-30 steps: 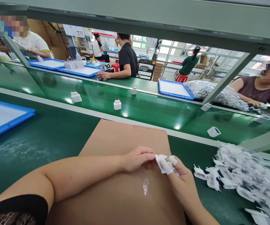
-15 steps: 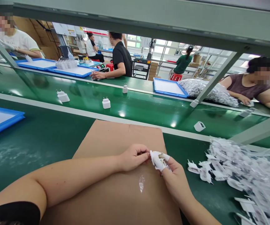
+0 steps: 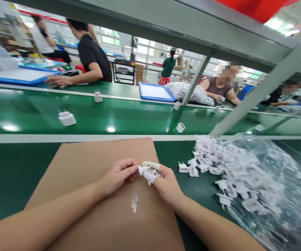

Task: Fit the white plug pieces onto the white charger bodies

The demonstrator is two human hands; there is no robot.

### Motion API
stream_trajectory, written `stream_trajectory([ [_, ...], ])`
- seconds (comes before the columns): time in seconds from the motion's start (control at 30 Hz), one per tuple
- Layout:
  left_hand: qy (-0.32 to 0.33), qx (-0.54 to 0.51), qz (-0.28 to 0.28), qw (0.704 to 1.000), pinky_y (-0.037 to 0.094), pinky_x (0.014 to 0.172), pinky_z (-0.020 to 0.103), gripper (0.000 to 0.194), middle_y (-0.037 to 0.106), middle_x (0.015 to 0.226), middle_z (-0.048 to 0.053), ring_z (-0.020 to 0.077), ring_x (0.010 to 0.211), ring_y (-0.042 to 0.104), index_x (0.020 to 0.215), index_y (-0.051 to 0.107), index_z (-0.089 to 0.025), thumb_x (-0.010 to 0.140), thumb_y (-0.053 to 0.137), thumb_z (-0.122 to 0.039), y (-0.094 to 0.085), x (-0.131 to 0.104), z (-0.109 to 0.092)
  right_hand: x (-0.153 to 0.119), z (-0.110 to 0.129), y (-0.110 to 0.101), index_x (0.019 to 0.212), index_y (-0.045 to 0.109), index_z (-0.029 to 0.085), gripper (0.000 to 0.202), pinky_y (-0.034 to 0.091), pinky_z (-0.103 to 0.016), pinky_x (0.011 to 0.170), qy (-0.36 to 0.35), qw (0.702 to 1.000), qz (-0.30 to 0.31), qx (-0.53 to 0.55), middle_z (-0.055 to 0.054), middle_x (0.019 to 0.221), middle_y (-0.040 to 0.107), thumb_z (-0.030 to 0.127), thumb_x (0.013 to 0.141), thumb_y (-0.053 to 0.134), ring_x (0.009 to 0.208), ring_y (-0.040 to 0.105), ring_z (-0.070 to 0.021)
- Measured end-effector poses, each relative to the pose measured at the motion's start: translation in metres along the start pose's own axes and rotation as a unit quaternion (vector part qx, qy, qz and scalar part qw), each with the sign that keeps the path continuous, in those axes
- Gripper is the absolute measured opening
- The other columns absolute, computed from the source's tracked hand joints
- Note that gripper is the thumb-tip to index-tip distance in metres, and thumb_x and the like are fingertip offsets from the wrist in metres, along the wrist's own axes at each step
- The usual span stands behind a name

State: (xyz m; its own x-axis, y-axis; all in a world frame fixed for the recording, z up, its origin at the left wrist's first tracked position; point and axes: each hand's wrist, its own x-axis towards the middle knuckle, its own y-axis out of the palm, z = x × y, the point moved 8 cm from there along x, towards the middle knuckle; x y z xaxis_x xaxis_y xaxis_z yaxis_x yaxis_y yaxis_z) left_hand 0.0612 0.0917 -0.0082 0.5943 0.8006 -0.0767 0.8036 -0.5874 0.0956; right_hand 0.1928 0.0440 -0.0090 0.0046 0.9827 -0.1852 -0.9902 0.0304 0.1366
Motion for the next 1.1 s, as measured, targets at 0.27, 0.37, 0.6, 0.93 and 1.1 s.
stream_trajectory([
  [0.27,0.005,-0.009,0.002,1.0,0.035,0.059,0.023,0.035,0.052,0.067,-0.002,0.0102,0.061,0.043,0.076,0.06,-0.016,0.081,0.071,-0.049,-0.008,0.004,0.002,0.003,-0.001,0.0,0.114,0.074,0.023,0.047,0.041,-0.024,0.057,0.009,0.998,0.02,0.059,-0.002,0.089,0.068,0.043,0.072,0.078,0.059,0.047,-0.0077],
  [0.37,0.022,0.017,0.005,1.0,0.035,0.061,0.023,0.031,0.052,0.068,-0.002,0.0106,0.063,0.043,0.076,0.06,-0.017,0.083,0.071,-0.046,-0.005,0.004,-0.001,0.004,0.0,-0.001,0.12,0.07,0.023,0.051,0.041,-0.023,0.057,-0.003,0.997,0.015,0.07,-0.001,0.091,0.066,0.042,0.072,0.079,0.058,0.046,-0.0071],
  [0.6,0.041,0.117,0.027,0.992,0.039,0.067,0.025,0.031,0.059,0.077,0.002,0.0146,0.073,0.049,0.078,0.063,-0.017,0.088,0.064,-0.046,0.004,0.002,-0.006,0.009,0.003,-0.012,0.112,0.068,0.021,0.056,0.045,-0.026,0.063,-0.03,0.996,-0.052,0.067,-0.002,0.087,0.069,0.032,0.06,0.087,0.069,0.057,-0.0127],
  [0.93,0.057,0.128,0.011,0.99,0.04,0.064,0.025,0.027,0.061,0.075,0.002,0.0144,0.07,0.05,0.074,0.064,-0.016,0.084,0.065,-0.042,0.001,0.002,-0.006,0.009,0.009,-0.009,0.089,0.073,0.02,0.037,0.052,-0.032,0.076,-0.034,0.997,-0.049,0.044,-0.003,0.087,0.073,0.035,0.059,0.088,0.078,0.064,-0.0175],
  [1.1,0.069,0.148,0.022,0.986,0.036,0.06,0.023,0.023,0.056,0.069,0.0,0.0125,0.065,0.046,0.068,0.061,-0.016,0.083,0.064,-0.033,0.003,0.001,-0.009,0.01,0.006,-0.007,0.088,0.073,0.02,0.035,0.052,-0.034,0.083,-0.047,0.997,-0.029,0.05,-0.004,0.087,0.074,0.035,0.06,0.088,0.084,0.066,-0.019],
])
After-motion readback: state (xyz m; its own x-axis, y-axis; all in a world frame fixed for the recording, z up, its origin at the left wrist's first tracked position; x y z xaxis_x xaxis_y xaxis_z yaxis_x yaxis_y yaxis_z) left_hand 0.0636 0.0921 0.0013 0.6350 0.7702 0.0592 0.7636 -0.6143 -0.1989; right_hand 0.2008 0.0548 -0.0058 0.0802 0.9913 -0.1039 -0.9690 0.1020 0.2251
